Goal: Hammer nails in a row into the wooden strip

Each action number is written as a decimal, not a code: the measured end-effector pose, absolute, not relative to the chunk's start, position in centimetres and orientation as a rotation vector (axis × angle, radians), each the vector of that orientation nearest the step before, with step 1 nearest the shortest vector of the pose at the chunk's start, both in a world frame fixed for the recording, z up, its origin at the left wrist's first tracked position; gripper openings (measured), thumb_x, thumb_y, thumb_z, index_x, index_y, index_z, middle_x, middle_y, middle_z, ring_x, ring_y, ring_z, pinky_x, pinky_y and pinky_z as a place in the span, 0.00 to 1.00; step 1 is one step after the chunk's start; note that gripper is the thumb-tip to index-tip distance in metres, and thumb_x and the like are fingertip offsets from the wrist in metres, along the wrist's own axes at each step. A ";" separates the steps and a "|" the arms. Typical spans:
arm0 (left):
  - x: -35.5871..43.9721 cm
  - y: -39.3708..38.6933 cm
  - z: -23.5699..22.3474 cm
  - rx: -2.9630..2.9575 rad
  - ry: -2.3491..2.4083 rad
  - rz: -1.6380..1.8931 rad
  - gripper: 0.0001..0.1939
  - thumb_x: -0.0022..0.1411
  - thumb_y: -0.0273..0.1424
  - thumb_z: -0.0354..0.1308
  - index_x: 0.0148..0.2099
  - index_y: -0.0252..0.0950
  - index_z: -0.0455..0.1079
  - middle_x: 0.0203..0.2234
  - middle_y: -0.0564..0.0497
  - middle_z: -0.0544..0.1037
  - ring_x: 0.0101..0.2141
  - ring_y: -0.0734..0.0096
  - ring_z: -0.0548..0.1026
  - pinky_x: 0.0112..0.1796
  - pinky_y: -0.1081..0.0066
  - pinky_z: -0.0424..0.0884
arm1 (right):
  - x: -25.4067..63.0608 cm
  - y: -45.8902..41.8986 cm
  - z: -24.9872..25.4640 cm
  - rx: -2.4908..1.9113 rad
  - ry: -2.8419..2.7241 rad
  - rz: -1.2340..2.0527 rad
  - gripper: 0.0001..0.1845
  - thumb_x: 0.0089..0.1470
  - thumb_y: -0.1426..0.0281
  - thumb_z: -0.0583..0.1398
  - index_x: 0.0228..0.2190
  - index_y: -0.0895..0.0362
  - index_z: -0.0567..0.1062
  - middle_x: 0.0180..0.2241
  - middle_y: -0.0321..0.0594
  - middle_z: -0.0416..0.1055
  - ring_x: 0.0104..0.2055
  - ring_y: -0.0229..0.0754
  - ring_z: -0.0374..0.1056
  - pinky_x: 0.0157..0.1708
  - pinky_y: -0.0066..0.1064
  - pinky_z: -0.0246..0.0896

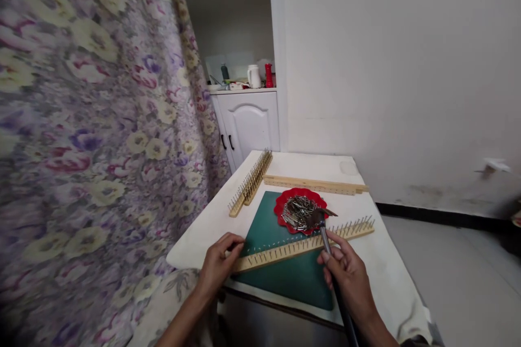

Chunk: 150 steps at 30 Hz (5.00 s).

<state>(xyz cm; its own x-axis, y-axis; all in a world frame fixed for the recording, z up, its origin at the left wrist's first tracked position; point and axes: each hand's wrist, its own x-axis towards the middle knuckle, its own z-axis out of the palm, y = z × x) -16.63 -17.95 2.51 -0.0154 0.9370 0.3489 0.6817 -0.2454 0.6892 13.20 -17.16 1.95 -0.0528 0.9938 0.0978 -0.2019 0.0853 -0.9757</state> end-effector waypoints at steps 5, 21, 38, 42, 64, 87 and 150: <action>-13.6 -11.7 5.6 2.333 1.539 0.837 0.06 0.59 0.27 0.52 0.36 0.37 0.70 0.33 0.50 0.74 0.37 0.67 0.71 0.38 0.71 0.64 | 13.4 -17.2 2.5 -0.946 -1.124 1.282 0.29 0.52 0.62 0.63 0.53 0.57 0.63 0.24 0.35 0.72 0.16 0.32 0.58 0.14 0.23 0.54; -7.0 0.1 2.4 2.529 1.374 0.154 0.07 0.47 0.29 0.59 0.19 0.37 0.67 0.22 0.49 0.74 0.30 0.62 0.72 0.32 0.67 0.64 | 13.2 -16.9 2.6 -0.951 -1.086 1.322 0.27 0.50 0.62 0.63 0.51 0.57 0.66 0.22 0.33 0.71 0.13 0.31 0.58 0.12 0.21 0.51; -8.6 -2.2 5.2 2.529 1.350 0.472 0.07 0.52 0.28 0.56 0.23 0.38 0.67 0.23 0.50 0.75 0.30 0.63 0.72 0.34 0.70 0.63 | 13.0 -16.7 2.0 -0.951 -1.080 1.284 0.27 0.50 0.63 0.63 0.50 0.57 0.65 0.22 0.31 0.70 0.14 0.31 0.58 0.12 0.21 0.50; -9.0 -4.6 6.9 2.590 1.420 0.475 0.06 0.57 0.28 0.52 0.29 0.37 0.69 0.27 0.49 0.75 0.31 0.64 0.71 0.35 0.71 0.62 | 12.6 -16.6 2.0 -0.926 -1.061 1.250 0.27 0.48 0.65 0.65 0.50 0.56 0.66 0.24 0.30 0.69 0.15 0.31 0.57 0.13 0.21 0.51; -3.6 -19.3 3.3 2.325 1.427 0.836 0.06 0.60 0.23 0.50 0.32 0.37 0.67 0.30 0.49 0.71 0.34 0.68 0.68 0.34 0.70 0.62 | 11.2 -19.3 1.8 -0.989 -1.224 1.106 0.28 0.51 0.69 0.62 0.54 0.55 0.65 0.22 0.31 0.65 0.22 0.39 0.65 0.21 0.26 0.62; -15.2 -19.6 -1.3 1.436 1.713 1.347 0.11 0.58 0.37 0.54 0.31 0.35 0.69 0.23 0.56 0.70 0.28 0.73 0.67 0.29 0.77 0.60 | 10.2 -20.6 1.0 -1.044 -1.213 1.174 0.29 0.50 0.60 0.63 0.52 0.54 0.66 0.31 0.37 0.72 0.20 0.35 0.59 0.18 0.25 0.58; -15.7 -19.4 -2.8 1.538 1.666 1.377 0.07 0.56 0.32 0.54 0.32 0.36 0.72 0.27 0.53 0.75 0.31 0.70 0.72 0.33 0.74 0.66 | 3.6 -22.0 4.2 -0.882 -1.447 1.557 0.24 0.54 0.64 0.59 0.52 0.53 0.64 0.24 0.30 0.69 0.12 0.28 0.55 0.12 0.20 0.47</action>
<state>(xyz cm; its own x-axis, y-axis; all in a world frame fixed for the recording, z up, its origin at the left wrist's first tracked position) -15.71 -19.41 -2.83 -0.2498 0.9294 0.2716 0.4418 -0.1402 0.8861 3.61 -21.96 4.18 -0.4226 0.9056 0.0357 -0.1018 -0.0083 -0.9948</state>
